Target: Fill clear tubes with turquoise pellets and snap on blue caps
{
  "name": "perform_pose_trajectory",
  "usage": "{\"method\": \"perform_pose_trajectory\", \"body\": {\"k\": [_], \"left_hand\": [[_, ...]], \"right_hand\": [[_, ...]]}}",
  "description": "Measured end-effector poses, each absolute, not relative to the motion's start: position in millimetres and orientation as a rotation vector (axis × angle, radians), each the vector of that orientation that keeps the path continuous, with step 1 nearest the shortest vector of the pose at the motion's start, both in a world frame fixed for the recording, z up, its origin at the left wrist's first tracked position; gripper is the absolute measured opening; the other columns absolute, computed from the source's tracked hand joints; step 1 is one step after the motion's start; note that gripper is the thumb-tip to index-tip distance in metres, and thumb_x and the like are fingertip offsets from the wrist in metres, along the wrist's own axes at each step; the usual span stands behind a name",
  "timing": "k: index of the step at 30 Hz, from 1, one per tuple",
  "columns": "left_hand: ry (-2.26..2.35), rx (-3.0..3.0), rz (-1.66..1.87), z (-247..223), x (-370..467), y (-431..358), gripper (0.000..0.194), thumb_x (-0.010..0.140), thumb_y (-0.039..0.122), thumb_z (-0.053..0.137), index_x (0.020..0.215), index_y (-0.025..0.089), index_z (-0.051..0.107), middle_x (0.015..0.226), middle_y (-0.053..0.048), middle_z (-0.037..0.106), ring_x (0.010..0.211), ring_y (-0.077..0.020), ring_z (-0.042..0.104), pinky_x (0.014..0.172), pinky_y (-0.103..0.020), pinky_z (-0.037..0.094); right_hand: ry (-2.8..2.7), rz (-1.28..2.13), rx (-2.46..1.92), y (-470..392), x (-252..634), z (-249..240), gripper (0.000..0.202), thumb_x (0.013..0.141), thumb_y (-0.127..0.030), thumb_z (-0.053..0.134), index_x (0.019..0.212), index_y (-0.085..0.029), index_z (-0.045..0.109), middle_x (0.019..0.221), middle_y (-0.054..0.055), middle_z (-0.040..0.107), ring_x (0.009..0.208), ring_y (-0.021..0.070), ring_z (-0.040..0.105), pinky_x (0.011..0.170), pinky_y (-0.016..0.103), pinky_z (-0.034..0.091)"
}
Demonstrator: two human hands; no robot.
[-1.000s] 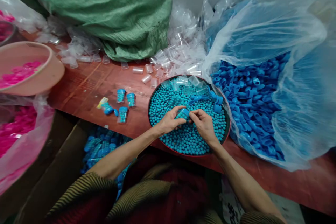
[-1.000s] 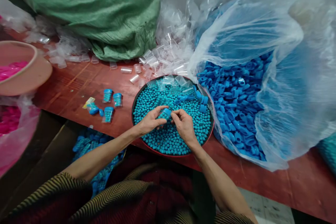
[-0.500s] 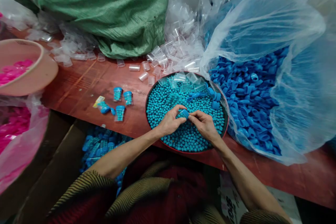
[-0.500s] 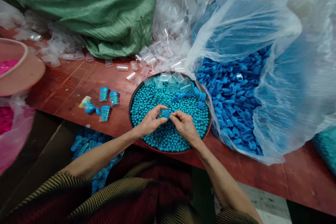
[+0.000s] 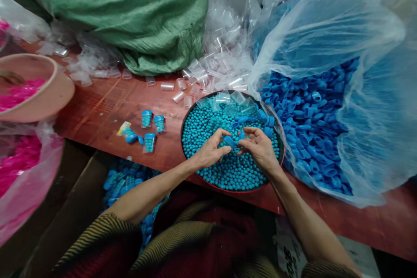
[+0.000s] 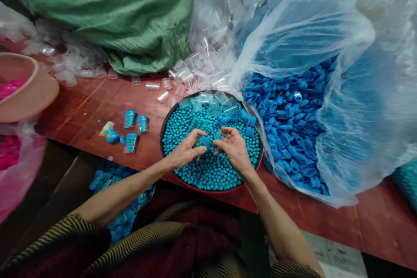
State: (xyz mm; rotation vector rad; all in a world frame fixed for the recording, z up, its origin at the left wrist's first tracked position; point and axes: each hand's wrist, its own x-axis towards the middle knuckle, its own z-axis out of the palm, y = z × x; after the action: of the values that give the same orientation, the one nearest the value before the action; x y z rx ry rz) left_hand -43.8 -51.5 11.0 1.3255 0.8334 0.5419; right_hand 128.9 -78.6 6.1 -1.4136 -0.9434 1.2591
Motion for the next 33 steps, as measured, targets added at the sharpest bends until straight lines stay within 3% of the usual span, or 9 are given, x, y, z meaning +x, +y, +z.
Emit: {"method": "perform_pose_trajectory", "body": {"k": [4,7,11,14,18,23,29,33], "left_hand": [[0.862,1.323,0.531,12.0,-41.3,-55.7,0.039,0.081,0.027,0.051,0.117,0.021,0.038,0.077,0.004,0.048,0.048,-0.0050,0.043,0.044,-0.018,0.037],[0.894,1.321,0.571,12.7,-39.7,-59.0,0.052,0.081,0.027,0.052,0.129,0.022,0.032,0.083,0.002,0.052,0.051,-0.0056,0.043,0.048,-0.020,0.038],[0.883,1.401,0.700,12.0,-38.1,-58.8,0.048,0.081,0.023,0.050,0.128,0.019,0.039,0.086,0.000,0.054,0.066,-0.0097,0.049,0.065,-0.024,0.043],[0.894,1.382,0.749,13.3,-37.0,-57.7,0.039,0.078,0.020,0.050,0.116,0.017,0.046,0.086,0.001,0.056,0.073,-0.0118,0.052,0.071,-0.025,0.044],[0.923,1.353,0.737,18.1,-34.7,-60.3,0.031,0.077,0.021,0.052,0.107,0.017,0.048,0.075,0.003,0.054,0.067,-0.0112,0.051,0.067,-0.024,0.043],[1.072,1.359,0.710,17.5,-32.4,-68.5,0.024,0.078,0.020,0.049,0.102,0.017,0.050,0.070,0.004,0.049,0.062,-0.0104,0.047,0.061,-0.023,0.040],[1.238,1.722,0.519,23.9,-71.5,-63.8,0.032,0.084,0.026,0.046,0.115,0.020,0.050,0.074,0.002,0.056,0.067,-0.0140,0.053,0.066,-0.026,0.042],[1.639,1.904,0.488,32.6,-130.3,-44.1,0.041,0.086,0.033,0.044,0.125,0.021,0.050,0.083,-0.002,0.062,0.074,-0.0180,0.058,0.071,-0.029,0.044]], "right_hand": [[-1.105,1.208,-1.454,-79.9,127.0,8.4,0.032,0.068,-0.044,0.070,0.085,-0.018,0.061,0.069,0.000,0.063,0.058,0.0148,0.061,0.057,0.031,0.054],[-1.433,1.051,-1.477,-85.8,126.8,13.3,0.030,0.080,-0.044,0.059,0.095,-0.018,0.063,0.082,0.005,0.067,0.073,0.0183,0.064,0.070,0.035,0.054],[-1.802,0.821,-1.509,-95.5,118.4,12.7,0.063,0.072,-0.047,0.068,0.124,-0.017,0.049,0.114,0.015,0.061,0.095,0.0280,0.063,0.077,0.042,0.054],[-1.900,0.682,-1.533,-100.3,108.2,7.0,0.077,0.070,-0.044,0.071,0.134,-0.017,0.037,0.118,0.017,0.058,0.102,0.0316,0.061,0.077,0.044,0.054],[-1.883,0.557,-1.553,-102.9,100.2,-1.7,0.072,0.070,-0.038,0.067,0.132,-0.015,0.037,0.108,0.016,0.061,0.093,0.0296,0.064,0.070,0.040,0.054],[-1.955,0.431,-1.573,-106.0,95.8,-12.3,0.074,0.067,-0.045,0.067,0.127,-0.010,0.041,0.101,0.017,0.062,0.083,0.0304,0.065,0.062,0.040,0.054],[-2.158,0.549,-1.588,-112.2,88.9,-9.0,0.072,0.081,-0.043,0.057,0.140,-0.013,0.031,0.113,0.018,0.062,0.087,0.0294,0.066,0.061,0.038,0.054],[-2.103,0.571,-1.570,-103.7,109.4,-7.9,0.040,0.089,-0.035,0.050,0.126,-0.020,0.051,0.102,0.009,0.067,0.084,0.0220,0.066,0.070,0.033,0.053]]}}
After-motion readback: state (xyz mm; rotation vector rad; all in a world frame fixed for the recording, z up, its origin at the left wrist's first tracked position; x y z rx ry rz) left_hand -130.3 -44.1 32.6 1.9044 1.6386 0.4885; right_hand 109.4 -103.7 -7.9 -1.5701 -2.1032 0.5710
